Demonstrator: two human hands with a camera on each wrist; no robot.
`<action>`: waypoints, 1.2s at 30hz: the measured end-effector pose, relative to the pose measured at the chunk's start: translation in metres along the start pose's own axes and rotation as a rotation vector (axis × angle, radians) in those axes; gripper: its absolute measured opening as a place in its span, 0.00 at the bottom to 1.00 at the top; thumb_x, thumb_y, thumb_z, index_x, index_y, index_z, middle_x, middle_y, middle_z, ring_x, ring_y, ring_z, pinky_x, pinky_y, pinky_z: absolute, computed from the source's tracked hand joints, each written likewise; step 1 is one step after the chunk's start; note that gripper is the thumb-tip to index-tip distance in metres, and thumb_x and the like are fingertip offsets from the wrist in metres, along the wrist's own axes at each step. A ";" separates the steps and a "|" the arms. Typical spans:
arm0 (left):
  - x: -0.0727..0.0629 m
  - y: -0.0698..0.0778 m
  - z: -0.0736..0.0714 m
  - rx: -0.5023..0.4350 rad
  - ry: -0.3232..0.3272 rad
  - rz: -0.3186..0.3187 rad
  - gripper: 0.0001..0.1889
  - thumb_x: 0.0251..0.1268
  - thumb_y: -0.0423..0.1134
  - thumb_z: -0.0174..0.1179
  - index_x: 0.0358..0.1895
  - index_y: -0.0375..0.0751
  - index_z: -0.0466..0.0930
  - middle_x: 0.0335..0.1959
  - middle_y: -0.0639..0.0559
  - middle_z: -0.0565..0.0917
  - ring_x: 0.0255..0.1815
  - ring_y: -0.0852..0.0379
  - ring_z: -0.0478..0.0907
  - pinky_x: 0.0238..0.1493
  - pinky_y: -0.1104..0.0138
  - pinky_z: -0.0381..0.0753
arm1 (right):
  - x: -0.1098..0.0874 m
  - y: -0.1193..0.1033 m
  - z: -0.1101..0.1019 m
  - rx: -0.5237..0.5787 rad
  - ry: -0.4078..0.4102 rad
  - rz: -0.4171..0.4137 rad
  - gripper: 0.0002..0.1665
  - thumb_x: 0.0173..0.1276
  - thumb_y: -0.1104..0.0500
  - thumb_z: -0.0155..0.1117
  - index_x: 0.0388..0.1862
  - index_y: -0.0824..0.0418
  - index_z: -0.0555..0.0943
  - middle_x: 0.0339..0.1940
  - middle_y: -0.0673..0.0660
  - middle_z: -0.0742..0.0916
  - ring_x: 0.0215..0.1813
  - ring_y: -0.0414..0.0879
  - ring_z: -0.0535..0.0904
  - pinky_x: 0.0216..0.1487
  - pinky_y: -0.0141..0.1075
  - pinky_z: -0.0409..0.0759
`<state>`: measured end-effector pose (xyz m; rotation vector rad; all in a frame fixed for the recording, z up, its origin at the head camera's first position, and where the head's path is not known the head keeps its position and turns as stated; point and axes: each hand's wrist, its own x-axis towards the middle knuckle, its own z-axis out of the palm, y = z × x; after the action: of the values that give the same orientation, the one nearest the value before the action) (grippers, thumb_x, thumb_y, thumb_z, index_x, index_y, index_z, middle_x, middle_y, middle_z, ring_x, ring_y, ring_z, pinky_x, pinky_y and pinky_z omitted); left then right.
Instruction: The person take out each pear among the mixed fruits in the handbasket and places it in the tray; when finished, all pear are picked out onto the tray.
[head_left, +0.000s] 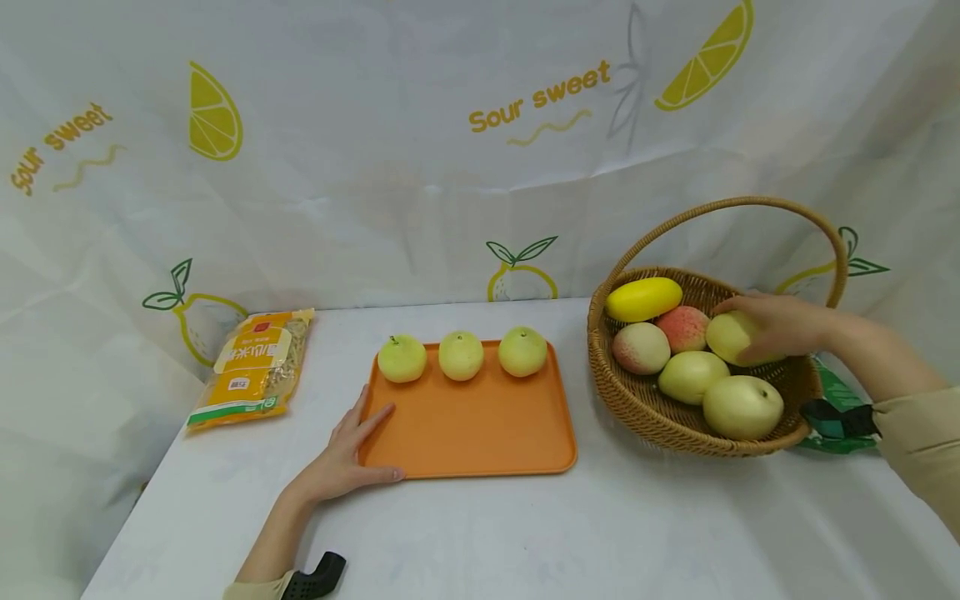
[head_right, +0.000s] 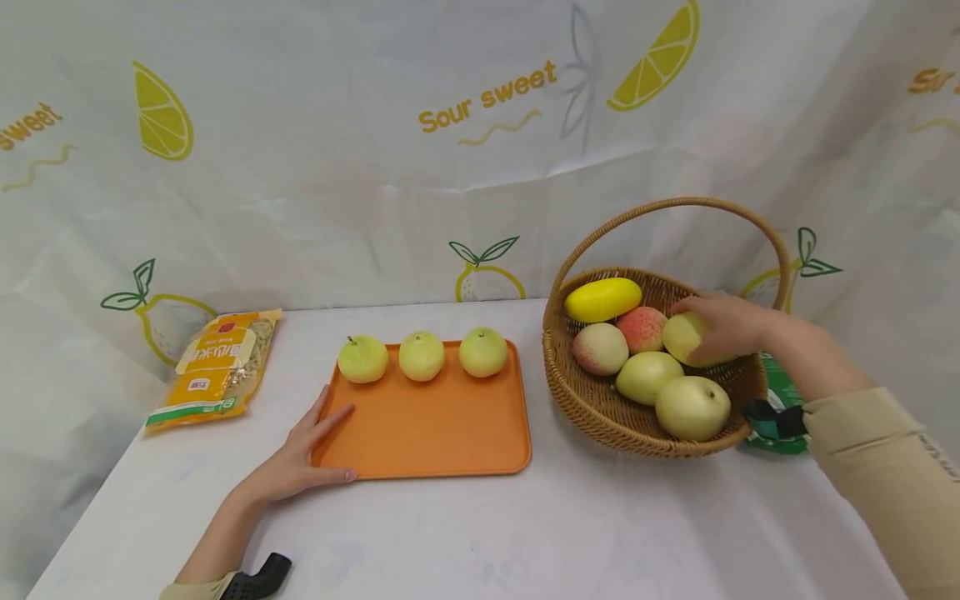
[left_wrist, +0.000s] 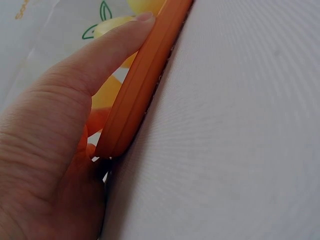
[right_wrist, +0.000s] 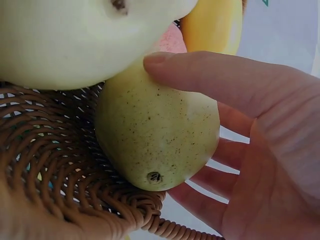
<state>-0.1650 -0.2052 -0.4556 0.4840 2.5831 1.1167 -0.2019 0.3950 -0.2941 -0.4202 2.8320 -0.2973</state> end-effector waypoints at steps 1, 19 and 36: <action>0.000 0.000 0.000 0.000 0.000 0.000 0.52 0.47 0.60 0.73 0.77 0.54 0.56 0.80 0.51 0.29 0.77 0.35 0.32 0.64 0.29 0.43 | 0.000 0.000 0.001 -0.002 -0.003 0.004 0.41 0.51 0.57 0.77 0.62 0.69 0.72 0.49 0.67 0.77 0.40 0.53 0.74 0.35 0.43 0.73; 0.001 0.000 0.001 -0.007 -0.005 0.002 0.51 0.48 0.59 0.73 0.77 0.54 0.56 0.80 0.50 0.29 0.76 0.33 0.31 0.64 0.29 0.41 | -0.002 0.011 0.007 -0.055 0.016 -0.025 0.49 0.48 0.51 0.80 0.64 0.71 0.69 0.52 0.68 0.78 0.41 0.52 0.76 0.36 0.44 0.74; 0.000 -0.002 -0.001 0.005 0.004 0.008 0.52 0.48 0.59 0.73 0.77 0.52 0.57 0.80 0.50 0.30 0.76 0.34 0.32 0.64 0.29 0.42 | -0.015 -0.035 0.005 0.062 0.104 -0.040 0.50 0.52 0.44 0.78 0.67 0.65 0.66 0.56 0.68 0.76 0.45 0.55 0.77 0.37 0.44 0.76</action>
<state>-0.1658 -0.2067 -0.4564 0.4937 2.5899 1.1149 -0.1781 0.3659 -0.2867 -0.4620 2.9084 -0.4261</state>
